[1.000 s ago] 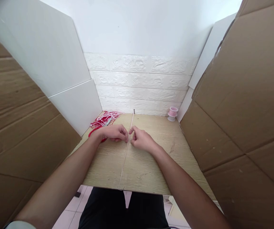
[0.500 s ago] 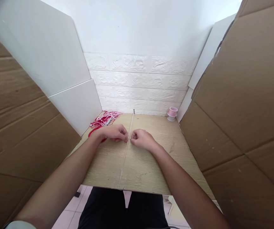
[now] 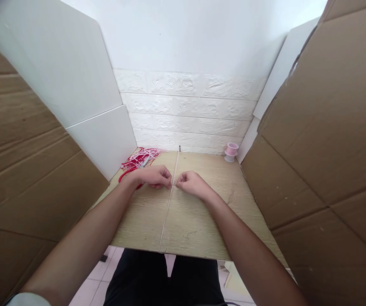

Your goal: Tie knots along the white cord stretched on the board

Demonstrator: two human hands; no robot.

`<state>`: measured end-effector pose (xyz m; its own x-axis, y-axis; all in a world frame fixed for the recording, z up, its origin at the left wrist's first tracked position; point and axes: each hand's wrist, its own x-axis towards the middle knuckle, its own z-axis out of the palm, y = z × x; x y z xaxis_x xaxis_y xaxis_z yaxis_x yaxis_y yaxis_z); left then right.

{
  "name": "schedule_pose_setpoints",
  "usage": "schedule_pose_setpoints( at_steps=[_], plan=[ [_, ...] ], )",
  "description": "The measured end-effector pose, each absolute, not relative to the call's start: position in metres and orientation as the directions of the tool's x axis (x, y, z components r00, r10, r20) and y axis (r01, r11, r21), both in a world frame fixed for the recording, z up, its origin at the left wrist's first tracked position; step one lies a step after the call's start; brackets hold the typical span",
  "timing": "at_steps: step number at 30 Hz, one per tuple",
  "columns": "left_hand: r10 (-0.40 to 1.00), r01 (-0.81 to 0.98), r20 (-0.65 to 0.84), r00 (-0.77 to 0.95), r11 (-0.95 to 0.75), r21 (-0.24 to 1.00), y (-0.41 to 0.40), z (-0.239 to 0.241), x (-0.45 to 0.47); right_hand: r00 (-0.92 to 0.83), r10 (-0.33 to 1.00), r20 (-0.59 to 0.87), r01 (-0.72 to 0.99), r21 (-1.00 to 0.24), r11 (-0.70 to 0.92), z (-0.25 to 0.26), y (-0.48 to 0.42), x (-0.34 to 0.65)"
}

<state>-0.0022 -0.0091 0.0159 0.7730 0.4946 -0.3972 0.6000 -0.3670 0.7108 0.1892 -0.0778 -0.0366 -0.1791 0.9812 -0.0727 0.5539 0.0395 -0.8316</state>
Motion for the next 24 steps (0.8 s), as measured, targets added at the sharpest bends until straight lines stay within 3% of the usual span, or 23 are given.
schedule_pose_setpoints(
  at_steps=[7,16,24],
  plan=[
    [0.506,0.600,-0.393,0.768,-0.355,0.717,-0.008,0.013,-0.002,-0.193,0.970,-0.149,0.468,-0.883,-0.042,-0.032,-0.082,0.186],
    [0.502,0.596,-0.386,0.774,-0.372,0.711,-0.008,0.012,-0.002,-0.309,0.943,-0.125,0.457,-0.889,0.032,-0.040,-0.080,0.188],
    [0.491,0.589,-0.386,0.781,-0.377,0.715,-0.007,0.011,-0.003,-0.210,0.966,-0.149,0.513,-0.858,-0.021,-0.036,-0.083,0.185]
  ],
)
